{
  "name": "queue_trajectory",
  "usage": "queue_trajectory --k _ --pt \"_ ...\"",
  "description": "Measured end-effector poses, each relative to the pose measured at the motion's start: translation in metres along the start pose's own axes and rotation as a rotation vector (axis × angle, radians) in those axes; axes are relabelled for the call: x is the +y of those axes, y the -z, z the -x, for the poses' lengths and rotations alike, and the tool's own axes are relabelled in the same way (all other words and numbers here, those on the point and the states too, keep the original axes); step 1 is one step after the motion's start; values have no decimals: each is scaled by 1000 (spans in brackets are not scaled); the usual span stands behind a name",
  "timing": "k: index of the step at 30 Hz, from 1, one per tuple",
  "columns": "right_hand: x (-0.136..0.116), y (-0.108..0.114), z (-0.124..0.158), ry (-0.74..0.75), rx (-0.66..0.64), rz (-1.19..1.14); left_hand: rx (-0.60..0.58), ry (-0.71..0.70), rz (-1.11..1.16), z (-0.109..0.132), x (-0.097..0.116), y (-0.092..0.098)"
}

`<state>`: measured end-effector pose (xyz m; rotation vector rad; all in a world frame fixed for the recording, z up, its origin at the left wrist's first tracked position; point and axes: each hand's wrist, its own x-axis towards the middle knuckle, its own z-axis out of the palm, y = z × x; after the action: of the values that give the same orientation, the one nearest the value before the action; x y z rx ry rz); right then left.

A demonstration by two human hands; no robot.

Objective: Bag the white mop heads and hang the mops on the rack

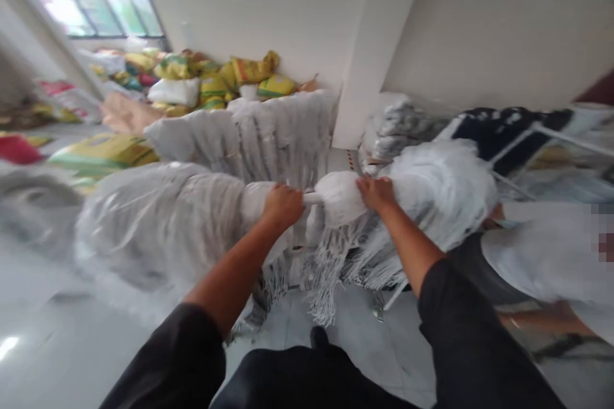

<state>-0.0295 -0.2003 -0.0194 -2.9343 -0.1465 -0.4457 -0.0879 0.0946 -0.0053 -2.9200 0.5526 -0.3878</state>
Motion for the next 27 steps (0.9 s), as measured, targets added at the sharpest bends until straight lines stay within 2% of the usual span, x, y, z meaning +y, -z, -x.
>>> queue_trajectory --k 2,4,11,15,18,21,23,25,27 --pt "-8 3 11 3 -18 12 -32 4 -55 6 -3 3" --pt "-15 4 14 19 6 6 -12 -12 -150 10 -9 3" --pt "-29 -3 20 22 72 29 -21 -103 -313 21 -33 -10" --pt "-32 4 29 57 104 23 9 -59 -369 24 -34 -13" --pt "-33 8 30 74 90 5 -4 -14 -283 27 -26 -4" --pt "-31 0 23 84 90 -11 -27 60 -158 24 -19 5" --pt "-26 -14 14 88 118 46 1 85 -115 18 -21 4" --pt "-19 -29 8 135 147 117 37 130 -78 15 -28 -2" --pt "-13 -38 5 122 177 209 84 142 -41 17 -35 -10"
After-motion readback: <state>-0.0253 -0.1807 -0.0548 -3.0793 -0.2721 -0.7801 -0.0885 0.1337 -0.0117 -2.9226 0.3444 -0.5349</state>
